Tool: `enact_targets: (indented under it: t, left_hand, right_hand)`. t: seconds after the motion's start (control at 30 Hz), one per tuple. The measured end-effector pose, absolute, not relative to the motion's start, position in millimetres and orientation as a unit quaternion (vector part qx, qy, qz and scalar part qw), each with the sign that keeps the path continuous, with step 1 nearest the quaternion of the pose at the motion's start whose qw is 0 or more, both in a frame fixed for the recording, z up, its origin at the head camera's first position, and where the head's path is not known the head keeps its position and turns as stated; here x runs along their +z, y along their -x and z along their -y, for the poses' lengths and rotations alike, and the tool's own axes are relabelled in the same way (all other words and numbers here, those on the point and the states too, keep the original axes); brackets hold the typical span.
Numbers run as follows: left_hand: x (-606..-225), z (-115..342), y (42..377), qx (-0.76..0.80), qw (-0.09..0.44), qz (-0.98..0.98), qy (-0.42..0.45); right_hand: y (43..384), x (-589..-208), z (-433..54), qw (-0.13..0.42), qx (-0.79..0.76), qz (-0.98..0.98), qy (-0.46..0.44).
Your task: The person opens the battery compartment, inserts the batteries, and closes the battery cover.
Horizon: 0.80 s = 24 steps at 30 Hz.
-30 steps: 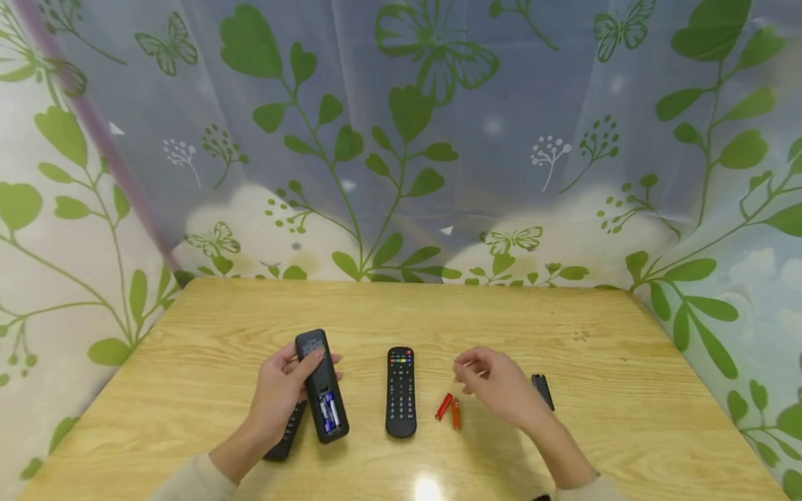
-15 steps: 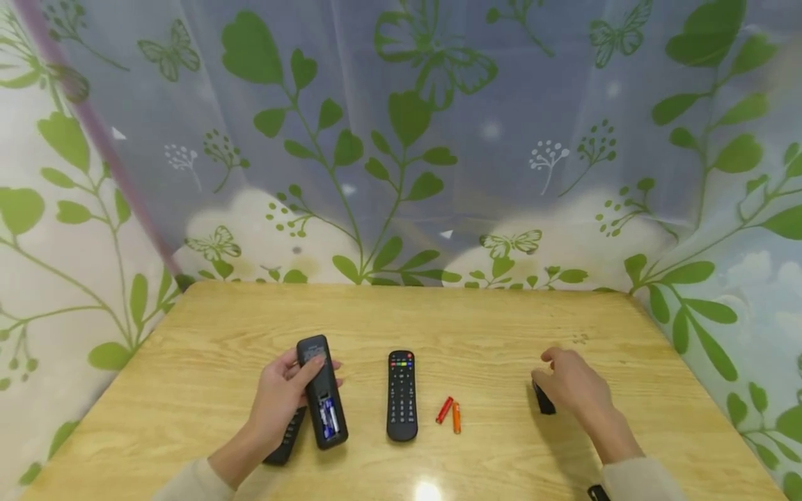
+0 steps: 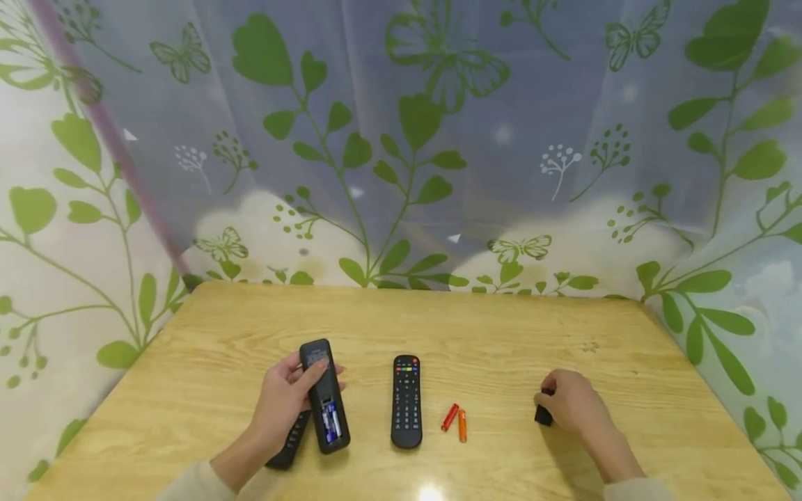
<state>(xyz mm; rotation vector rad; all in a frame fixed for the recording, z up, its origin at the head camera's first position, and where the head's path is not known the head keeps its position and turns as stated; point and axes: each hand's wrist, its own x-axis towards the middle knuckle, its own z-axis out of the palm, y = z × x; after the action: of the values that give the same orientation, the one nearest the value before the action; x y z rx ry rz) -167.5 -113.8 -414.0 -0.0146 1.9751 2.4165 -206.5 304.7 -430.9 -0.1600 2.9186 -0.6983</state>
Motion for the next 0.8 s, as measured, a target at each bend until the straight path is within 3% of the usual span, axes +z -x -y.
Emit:
enact_targets:
  t: [0.43,0.57,0.8]
  left_hand:
    - [-418.4,112.2,168.4,0.777,0.017,-0.629,0.011]
    - [-418.7,111.3,168.4,0.780,0.021,-0.625,0.006]
    - [-419.6,107.3,170.4,0.779,0.051,-0.624,0.000]
  right_hand:
    - [204.9,-430.7,-298.7,0.011,-0.320,-0.946,0.038]
    - [202.8,-421.5,-276.9,-0.006,-0.375,-0.926,0.049]
    - [189.6,-405.8,-208.0,0.024,-0.552,-0.830,0.079]
